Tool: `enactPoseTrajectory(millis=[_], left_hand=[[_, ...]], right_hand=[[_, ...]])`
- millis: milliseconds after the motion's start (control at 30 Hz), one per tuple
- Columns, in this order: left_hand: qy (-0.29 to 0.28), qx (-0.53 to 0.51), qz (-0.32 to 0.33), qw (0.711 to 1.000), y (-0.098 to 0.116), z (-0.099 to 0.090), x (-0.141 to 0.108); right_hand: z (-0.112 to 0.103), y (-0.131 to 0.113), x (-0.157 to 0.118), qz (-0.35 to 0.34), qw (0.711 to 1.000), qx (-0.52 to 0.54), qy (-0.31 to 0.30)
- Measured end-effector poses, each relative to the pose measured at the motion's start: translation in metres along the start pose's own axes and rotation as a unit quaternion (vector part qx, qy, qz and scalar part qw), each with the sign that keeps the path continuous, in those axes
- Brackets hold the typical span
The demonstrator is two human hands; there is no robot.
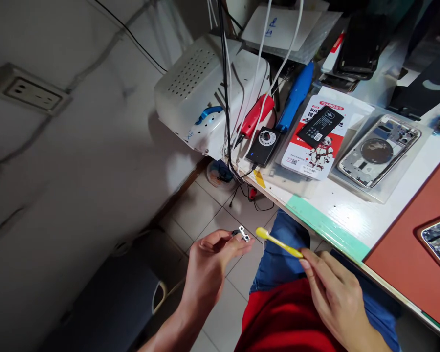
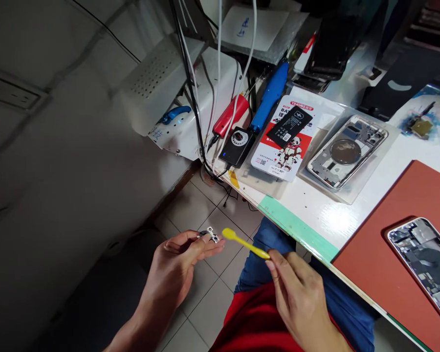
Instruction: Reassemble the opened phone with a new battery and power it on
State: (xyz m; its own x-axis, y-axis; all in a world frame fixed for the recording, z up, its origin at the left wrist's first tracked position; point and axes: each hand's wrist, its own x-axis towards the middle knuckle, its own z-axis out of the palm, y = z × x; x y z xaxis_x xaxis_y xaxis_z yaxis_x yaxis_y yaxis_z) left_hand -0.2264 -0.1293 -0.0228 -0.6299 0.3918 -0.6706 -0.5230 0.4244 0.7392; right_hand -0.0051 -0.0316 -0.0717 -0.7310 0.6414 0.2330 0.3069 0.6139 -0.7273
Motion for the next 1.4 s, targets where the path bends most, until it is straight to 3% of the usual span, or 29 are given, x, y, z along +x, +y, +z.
enactPoseTrajectory(millis=[100,233,367,500,633,1033,1133,1400], left_hand=[[-0.008,0.010,0.001,1.000,0.001,0.000,-0.002],[-0.015,0.006,-0.004,1.000,0.001,0.001,-0.002],[-0.007,0.017,-0.006,1.000,0.003,0.002,-0.002],[-0.014,0.027,-0.013,0.999,0.005,0.002,-0.002],[-0.015,0.045,-0.007,0.999,0.008,0.001,-0.002],[-0.021,0.020,-0.021,0.999,0.005,-0.002,-0.002],[-0.011,0.020,-0.020,1.000,0.006,-0.002,-0.001],[-0.011,0.050,-0.007,0.999,0.004,-0.001,-0.003]], right_hand=[[-0.001,0.000,0.001,-0.014,0.999,0.012,-0.033],[-0.003,0.001,0.002,0.016,1.000,-0.006,0.009],[-0.007,0.005,0.002,-0.017,0.999,0.003,-0.032],[-0.010,0.009,0.001,-0.014,0.999,-0.036,-0.010],[-0.011,0.010,-0.001,-0.028,0.998,-0.013,-0.048],[-0.011,0.006,-0.001,0.004,1.000,-0.027,-0.002],[-0.012,0.006,-0.003,-0.014,0.999,-0.008,-0.027],[-0.017,0.000,0.001,-0.019,1.000,-0.018,-0.016]])
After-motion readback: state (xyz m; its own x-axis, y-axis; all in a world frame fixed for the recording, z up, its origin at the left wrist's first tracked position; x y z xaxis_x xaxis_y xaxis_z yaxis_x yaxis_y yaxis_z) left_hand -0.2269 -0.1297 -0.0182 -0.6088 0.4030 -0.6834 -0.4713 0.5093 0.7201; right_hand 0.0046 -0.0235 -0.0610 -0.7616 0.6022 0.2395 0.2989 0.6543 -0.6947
